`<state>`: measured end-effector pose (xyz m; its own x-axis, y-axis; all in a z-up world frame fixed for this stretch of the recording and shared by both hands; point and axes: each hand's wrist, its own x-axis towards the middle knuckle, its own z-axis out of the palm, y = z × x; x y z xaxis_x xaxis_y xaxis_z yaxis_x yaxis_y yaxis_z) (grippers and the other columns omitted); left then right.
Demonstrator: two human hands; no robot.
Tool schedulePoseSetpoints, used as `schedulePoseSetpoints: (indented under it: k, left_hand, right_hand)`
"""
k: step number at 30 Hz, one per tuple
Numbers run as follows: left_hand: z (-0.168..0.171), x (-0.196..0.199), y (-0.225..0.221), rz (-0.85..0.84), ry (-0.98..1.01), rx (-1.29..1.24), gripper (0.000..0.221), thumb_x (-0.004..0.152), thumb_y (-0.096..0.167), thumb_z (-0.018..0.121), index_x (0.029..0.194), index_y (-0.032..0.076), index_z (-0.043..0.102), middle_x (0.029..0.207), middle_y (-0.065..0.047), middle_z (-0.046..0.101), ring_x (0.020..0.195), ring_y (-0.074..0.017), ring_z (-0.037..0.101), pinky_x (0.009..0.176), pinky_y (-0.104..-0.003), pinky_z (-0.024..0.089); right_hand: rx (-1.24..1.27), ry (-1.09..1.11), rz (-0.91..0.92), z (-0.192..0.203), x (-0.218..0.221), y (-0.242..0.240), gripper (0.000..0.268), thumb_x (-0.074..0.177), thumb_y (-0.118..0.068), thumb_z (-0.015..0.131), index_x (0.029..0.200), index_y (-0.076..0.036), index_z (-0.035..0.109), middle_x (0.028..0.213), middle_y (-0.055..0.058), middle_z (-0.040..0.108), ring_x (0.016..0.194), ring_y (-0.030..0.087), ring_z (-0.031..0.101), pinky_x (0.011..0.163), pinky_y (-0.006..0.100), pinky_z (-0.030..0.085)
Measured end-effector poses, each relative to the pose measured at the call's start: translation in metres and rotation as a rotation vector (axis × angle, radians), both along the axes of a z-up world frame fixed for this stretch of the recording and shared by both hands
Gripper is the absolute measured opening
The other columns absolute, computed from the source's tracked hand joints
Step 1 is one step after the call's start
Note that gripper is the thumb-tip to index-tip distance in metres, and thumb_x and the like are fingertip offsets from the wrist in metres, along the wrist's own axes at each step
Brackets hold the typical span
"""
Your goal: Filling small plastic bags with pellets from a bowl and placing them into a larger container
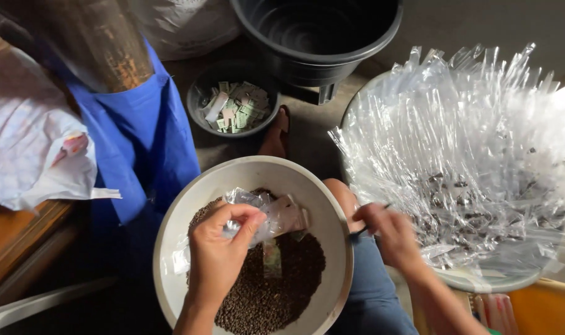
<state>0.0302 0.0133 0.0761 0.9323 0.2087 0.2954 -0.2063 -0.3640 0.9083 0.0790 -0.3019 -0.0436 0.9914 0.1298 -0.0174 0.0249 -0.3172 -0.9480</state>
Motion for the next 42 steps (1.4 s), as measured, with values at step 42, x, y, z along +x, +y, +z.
schedulePoseSetpoints:
  k: [42]
  left_hand:
    - [0.065, -0.062, 0.003, 0.068, -0.26, -0.361, 0.035, 0.074, -0.013, 0.078, 0.099, 0.0, 0.057, 0.086, -0.011, 0.069, 0.077, -0.0146, 0.069, 0.078, -0.024, 0.062]
  right_hand:
    - [0.019, -0.212, 0.857, 0.057, -0.049, 0.152, 0.007, 0.088, 0.0, 0.071, 0.093, 0.002, 0.065, 0.097, 0.014, 0.066, 0.079, 0.028, 0.062, 0.071, 0.037, 0.053]
